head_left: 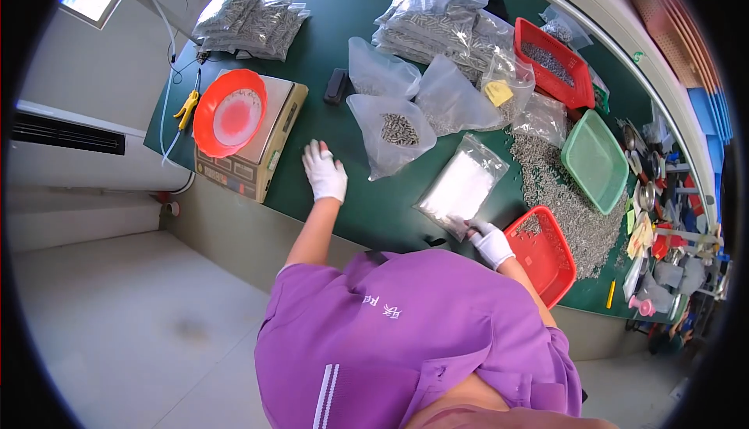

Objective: Inspecting small metal components and placing them into plastic bags on a manufacturing line.

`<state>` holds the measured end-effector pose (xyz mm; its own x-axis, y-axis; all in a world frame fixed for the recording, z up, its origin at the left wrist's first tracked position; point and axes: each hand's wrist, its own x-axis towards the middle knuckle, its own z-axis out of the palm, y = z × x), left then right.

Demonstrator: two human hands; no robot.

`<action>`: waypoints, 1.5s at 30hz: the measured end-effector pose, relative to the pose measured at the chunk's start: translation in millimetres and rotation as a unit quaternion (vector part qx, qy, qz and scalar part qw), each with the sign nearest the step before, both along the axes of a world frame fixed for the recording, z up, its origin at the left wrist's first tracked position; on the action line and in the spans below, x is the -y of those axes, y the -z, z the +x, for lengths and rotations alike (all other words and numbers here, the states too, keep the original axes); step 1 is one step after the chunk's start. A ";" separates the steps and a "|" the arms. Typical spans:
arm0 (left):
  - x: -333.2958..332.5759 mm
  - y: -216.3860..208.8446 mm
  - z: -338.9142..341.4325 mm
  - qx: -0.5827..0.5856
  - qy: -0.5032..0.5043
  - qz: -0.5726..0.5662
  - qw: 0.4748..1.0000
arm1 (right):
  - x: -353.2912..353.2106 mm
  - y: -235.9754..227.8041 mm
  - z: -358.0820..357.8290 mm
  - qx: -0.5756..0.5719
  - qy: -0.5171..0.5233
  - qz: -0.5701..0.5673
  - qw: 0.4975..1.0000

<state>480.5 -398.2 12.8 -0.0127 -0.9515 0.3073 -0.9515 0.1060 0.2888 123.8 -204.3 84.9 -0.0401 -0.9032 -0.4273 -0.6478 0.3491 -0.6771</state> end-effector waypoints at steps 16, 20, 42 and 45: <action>-145.2 30.7 74.8 0.085 -0.280 0.164 0.942 | -20.0 -28.6 23.8 0.195 0.095 0.038 0.975; -187.5 30.5 120.2 0.182 -0.485 0.305 0.799 | -36.3 -23.7 20.7 0.242 0.141 0.007 0.960; -135.6 -15.2 -197.4 -0.193 0.469 0.496 0.705 | -248.8 12.8 -124.2 -0.146 0.567 0.009 0.810; -153.6 -39.2 -252.3 -0.233 0.372 0.650 0.620 | -254.6 16.5 -105.7 -0.164 0.596 -0.081 0.782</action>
